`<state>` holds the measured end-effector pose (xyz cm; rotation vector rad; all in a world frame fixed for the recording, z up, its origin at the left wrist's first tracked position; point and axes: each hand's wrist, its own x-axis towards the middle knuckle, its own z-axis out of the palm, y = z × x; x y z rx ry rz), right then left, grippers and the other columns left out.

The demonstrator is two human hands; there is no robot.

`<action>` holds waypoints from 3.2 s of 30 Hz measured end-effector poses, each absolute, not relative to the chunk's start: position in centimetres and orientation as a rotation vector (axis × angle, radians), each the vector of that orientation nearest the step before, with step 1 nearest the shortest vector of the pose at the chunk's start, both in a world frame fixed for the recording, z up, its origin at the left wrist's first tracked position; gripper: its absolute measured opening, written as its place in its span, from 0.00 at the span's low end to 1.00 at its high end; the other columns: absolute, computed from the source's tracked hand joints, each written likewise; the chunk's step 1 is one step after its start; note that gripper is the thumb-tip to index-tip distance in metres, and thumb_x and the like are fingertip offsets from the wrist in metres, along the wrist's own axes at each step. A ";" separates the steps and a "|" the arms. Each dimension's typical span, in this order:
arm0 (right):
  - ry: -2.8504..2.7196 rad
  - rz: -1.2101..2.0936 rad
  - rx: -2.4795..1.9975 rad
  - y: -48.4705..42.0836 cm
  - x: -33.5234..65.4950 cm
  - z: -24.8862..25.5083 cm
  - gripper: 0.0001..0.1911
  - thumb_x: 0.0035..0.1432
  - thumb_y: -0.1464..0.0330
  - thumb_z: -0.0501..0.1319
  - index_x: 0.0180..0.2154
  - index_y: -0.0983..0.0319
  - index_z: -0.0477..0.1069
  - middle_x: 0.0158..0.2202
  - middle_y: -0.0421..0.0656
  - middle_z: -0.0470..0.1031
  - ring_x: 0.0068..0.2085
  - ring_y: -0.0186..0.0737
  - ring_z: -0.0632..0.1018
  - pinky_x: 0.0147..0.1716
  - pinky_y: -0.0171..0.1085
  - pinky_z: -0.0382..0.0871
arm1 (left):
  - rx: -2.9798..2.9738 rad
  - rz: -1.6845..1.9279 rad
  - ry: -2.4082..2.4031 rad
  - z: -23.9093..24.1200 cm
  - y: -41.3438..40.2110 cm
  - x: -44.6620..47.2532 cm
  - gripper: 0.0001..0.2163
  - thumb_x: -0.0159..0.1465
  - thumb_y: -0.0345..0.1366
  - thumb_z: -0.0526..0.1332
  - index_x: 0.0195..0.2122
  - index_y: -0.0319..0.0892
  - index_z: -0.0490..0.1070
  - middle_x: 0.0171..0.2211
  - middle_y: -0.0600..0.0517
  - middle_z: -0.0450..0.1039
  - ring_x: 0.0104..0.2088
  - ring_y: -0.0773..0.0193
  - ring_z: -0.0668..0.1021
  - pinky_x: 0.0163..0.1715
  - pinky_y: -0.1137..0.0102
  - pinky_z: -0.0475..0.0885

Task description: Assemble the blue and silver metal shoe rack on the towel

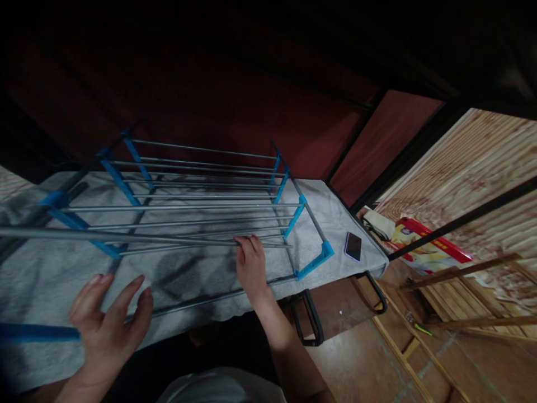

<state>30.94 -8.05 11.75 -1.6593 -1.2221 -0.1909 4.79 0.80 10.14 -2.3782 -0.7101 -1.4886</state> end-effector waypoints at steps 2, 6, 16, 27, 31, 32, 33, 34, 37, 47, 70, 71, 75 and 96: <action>-1.133 -0.110 -1.598 -7.8 30.9 12.7 0.12 0.66 0.70 0.55 0.47 0.57 0.75 0.44 0.45 0.79 0.49 0.44 0.78 0.52 0.45 0.72 | -2.468 -1.500 -0.733 10.3 0.8 5.3 0.35 0.59 0.23 0.68 0.66 0.51 0.63 0.64 0.39 0.62 0.63 0.41 0.70 0.58 0.46 0.73; -0.938 0.050 -1.482 -7.5 30.7 14.0 0.09 0.65 0.64 0.58 0.45 0.57 0.74 0.41 0.44 0.79 0.45 0.43 0.78 0.47 0.42 0.72 | -2.609 -1.404 -0.717 9.7 0.8 5.7 0.27 0.62 0.24 0.65 0.62 0.48 0.66 0.60 0.39 0.67 0.58 0.45 0.75 0.54 0.51 0.76; -0.659 0.231 -1.214 -7.6 31.2 15.7 0.09 0.61 0.60 0.61 0.38 0.57 0.72 0.39 0.41 0.79 0.43 0.39 0.78 0.49 0.40 0.69 | -2.807 -1.153 -0.677 7.9 0.4 5.3 0.16 0.68 0.26 0.57 0.55 0.47 0.68 0.58 0.44 0.70 0.54 0.50 0.77 0.51 0.55 0.76; -0.530 0.562 -1.109 -8.4 28.8 14.9 0.11 0.58 0.59 0.67 0.40 0.56 0.73 0.36 0.39 0.81 0.41 0.38 0.80 0.47 0.42 0.72 | -2.894 -1.132 -0.832 6.8 0.5 7.1 0.19 0.70 0.31 0.56 0.62 0.46 0.64 0.56 0.43 0.73 0.55 0.52 0.75 0.54 0.56 0.72; -0.502 0.677 -1.079 -8.5 27.4 14.6 0.12 0.57 0.59 0.68 0.40 0.56 0.74 0.38 0.39 0.81 0.43 0.39 0.80 0.50 0.44 0.72 | -2.939 -1.110 -0.820 6.7 0.6 7.4 0.19 0.70 0.32 0.56 0.63 0.44 0.64 0.56 0.44 0.73 0.56 0.52 0.74 0.56 0.54 0.70; -0.492 0.695 -1.080 -8.5 27.1 14.5 0.13 0.57 0.59 0.68 0.41 0.56 0.74 0.38 0.39 0.81 0.43 0.40 0.80 0.50 0.44 0.72 | -2.952 -1.096 -0.825 6.6 0.7 7.4 0.19 0.70 0.31 0.56 0.62 0.44 0.65 0.56 0.44 0.73 0.56 0.53 0.74 0.57 0.54 0.69; -0.482 0.712 -1.081 -8.5 26.8 14.4 0.13 0.57 0.58 0.68 0.41 0.57 0.74 0.38 0.39 0.81 0.44 0.40 0.80 0.50 0.45 0.73 | -2.963 -1.079 -0.839 6.4 0.8 7.4 0.19 0.70 0.31 0.55 0.62 0.44 0.65 0.56 0.44 0.74 0.56 0.53 0.75 0.57 0.54 0.69; -0.476 0.725 -1.082 -8.5 26.5 14.3 0.13 0.57 0.58 0.68 0.41 0.57 0.73 0.39 0.40 0.81 0.44 0.40 0.81 0.50 0.45 0.73 | -2.968 -1.059 -0.863 6.3 0.9 7.3 0.18 0.70 0.31 0.55 0.61 0.44 0.67 0.55 0.45 0.74 0.55 0.53 0.75 0.57 0.55 0.69; -0.477 0.753 -1.090 -8.5 26.1 14.1 0.13 0.58 0.58 0.67 0.41 0.57 0.72 0.39 0.40 0.80 0.45 0.42 0.81 0.52 0.47 0.73 | -2.971 -0.997 -0.936 5.9 1.2 6.8 0.16 0.70 0.30 0.53 0.57 0.44 0.70 0.52 0.46 0.76 0.51 0.53 0.77 0.55 0.55 0.70; -0.477 0.794 -1.184 -9.1 28.0 14.1 0.12 0.54 0.56 0.69 0.40 0.50 0.77 0.44 0.44 0.82 0.47 0.46 0.82 0.53 0.51 0.76 | -2.936 -0.792 -1.165 5.9 2.3 4.8 0.15 0.71 0.30 0.51 0.55 0.39 0.71 0.45 0.46 0.77 0.45 0.55 0.78 0.46 0.58 0.73; -0.351 0.613 -1.257 -15.5 30.0 13.0 0.15 0.50 0.60 0.74 0.39 0.58 0.78 0.38 0.40 0.81 0.37 0.37 0.82 0.49 0.46 0.79 | -2.946 -0.783 -1.273 4.3 2.3 1.3 0.17 0.67 0.25 0.52 0.53 0.44 0.74 0.48 0.45 0.77 0.49 0.53 0.77 0.51 0.56 0.71; -0.351 0.611 -1.251 -15.3 29.9 13.1 0.15 0.50 0.60 0.74 0.39 0.58 0.78 0.37 0.40 0.81 0.37 0.37 0.82 0.49 0.46 0.79 | -2.942 -0.783 -1.271 4.4 2.3 1.4 0.17 0.68 0.26 0.52 0.53 0.44 0.74 0.48 0.45 0.77 0.49 0.54 0.77 0.51 0.56 0.71; -0.357 0.588 -1.245 -14.7 29.7 13.5 0.14 0.51 0.59 0.73 0.39 0.56 0.79 0.38 0.42 0.81 0.37 0.40 0.82 0.49 0.51 0.78 | -2.949 -0.760 -1.254 5.2 1.8 1.9 0.14 0.70 0.28 0.52 0.53 0.42 0.72 0.45 0.45 0.78 0.45 0.55 0.79 0.46 0.59 0.73; -0.328 0.703 -1.163 -11.9 28.9 10.9 0.15 0.52 0.52 0.70 0.36 0.52 0.73 0.38 0.44 0.82 0.36 0.45 0.83 0.45 0.49 0.82 | -2.890 -1.019 -0.755 4.9 4.5 3.3 0.12 0.72 0.37 0.54 0.51 0.44 0.74 0.37 0.49 0.78 0.37 0.56 0.79 0.39 0.63 0.70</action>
